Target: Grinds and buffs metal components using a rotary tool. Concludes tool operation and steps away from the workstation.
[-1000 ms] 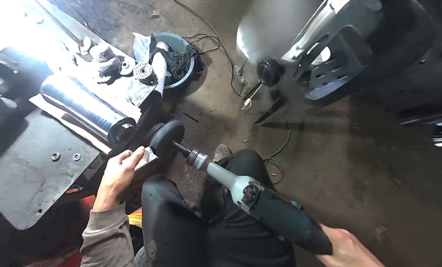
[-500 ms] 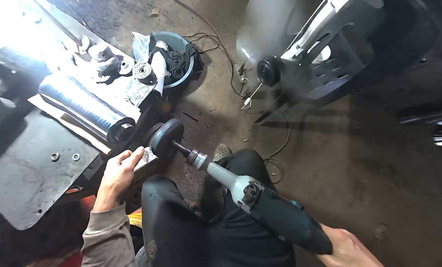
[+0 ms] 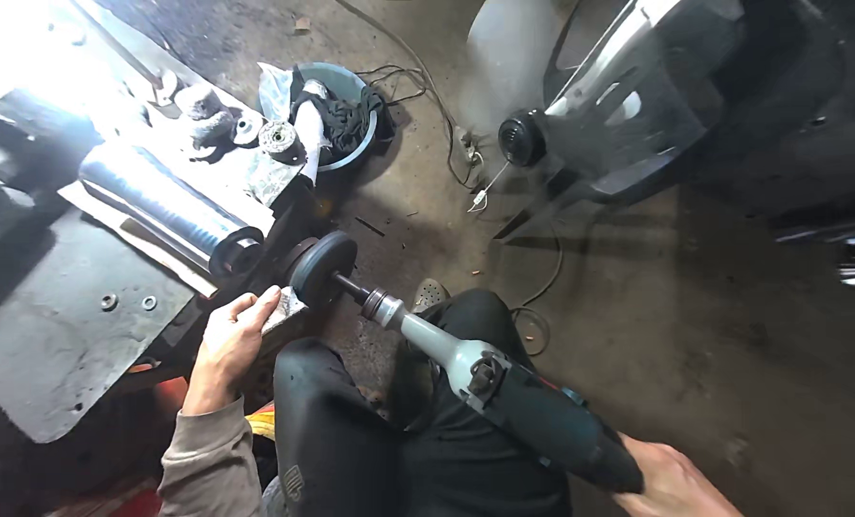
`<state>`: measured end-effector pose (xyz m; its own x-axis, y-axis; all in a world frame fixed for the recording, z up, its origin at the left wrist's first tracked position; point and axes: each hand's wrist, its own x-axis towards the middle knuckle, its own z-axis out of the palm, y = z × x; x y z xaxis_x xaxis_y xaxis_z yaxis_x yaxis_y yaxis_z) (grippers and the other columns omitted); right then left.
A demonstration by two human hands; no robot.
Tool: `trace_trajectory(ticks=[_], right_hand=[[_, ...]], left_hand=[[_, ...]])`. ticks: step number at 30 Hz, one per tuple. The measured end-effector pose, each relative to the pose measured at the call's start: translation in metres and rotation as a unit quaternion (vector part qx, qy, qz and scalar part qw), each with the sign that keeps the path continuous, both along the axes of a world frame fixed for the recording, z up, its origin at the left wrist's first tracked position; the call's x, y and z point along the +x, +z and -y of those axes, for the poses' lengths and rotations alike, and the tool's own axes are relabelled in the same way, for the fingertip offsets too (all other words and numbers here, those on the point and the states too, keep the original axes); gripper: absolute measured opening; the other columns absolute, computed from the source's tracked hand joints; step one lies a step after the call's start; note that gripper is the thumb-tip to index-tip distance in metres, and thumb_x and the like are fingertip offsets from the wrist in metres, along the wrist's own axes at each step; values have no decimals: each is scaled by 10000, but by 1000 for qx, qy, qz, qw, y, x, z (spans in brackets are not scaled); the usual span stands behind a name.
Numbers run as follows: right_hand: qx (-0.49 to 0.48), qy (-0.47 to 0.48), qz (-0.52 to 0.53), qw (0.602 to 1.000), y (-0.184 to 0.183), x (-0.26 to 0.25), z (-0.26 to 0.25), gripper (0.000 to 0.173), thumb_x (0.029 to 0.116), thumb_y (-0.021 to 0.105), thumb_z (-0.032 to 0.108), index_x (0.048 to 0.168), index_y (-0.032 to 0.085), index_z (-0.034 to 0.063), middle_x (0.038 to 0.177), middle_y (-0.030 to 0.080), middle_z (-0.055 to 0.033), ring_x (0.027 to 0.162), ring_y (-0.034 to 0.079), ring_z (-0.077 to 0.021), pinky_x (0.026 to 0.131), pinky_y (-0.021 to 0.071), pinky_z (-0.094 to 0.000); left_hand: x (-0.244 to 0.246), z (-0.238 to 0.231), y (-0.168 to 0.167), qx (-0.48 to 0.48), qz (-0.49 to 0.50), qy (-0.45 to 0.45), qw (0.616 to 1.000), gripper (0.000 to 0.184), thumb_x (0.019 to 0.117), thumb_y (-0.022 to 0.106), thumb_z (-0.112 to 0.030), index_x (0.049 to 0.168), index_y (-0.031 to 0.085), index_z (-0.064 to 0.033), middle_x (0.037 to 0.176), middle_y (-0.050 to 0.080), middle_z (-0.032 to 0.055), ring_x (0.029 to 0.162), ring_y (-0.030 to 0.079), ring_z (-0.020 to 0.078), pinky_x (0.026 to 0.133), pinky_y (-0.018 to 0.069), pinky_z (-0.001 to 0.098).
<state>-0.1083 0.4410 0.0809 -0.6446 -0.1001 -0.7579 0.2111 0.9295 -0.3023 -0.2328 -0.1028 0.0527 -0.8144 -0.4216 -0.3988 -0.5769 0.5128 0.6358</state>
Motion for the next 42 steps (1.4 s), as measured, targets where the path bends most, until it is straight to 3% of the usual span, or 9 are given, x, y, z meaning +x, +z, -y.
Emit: trace_trajectory(ticks=[5,42], right_hand=[[-2,6,-11,1000,5,0,1,482,792,814,377,1098,720,17,944,747,-216,918,728,-431,806,547,-682],[0,7,-1,1000,2,-2,-1,492,792,815,406,1080,719,19,929,744,-217,912,727,-428,811,546,-676]], left_hand=[[-4,-4,5,-18,15,-7,1000,525,998,554,-611,770,598,-140,688,567,30,651,561,176,618,471,470],[-5,-14,3,-32,41,-35,998,540,964,587,-643,727,569,-158,672,551,40,657,556,215,612,447,500]])
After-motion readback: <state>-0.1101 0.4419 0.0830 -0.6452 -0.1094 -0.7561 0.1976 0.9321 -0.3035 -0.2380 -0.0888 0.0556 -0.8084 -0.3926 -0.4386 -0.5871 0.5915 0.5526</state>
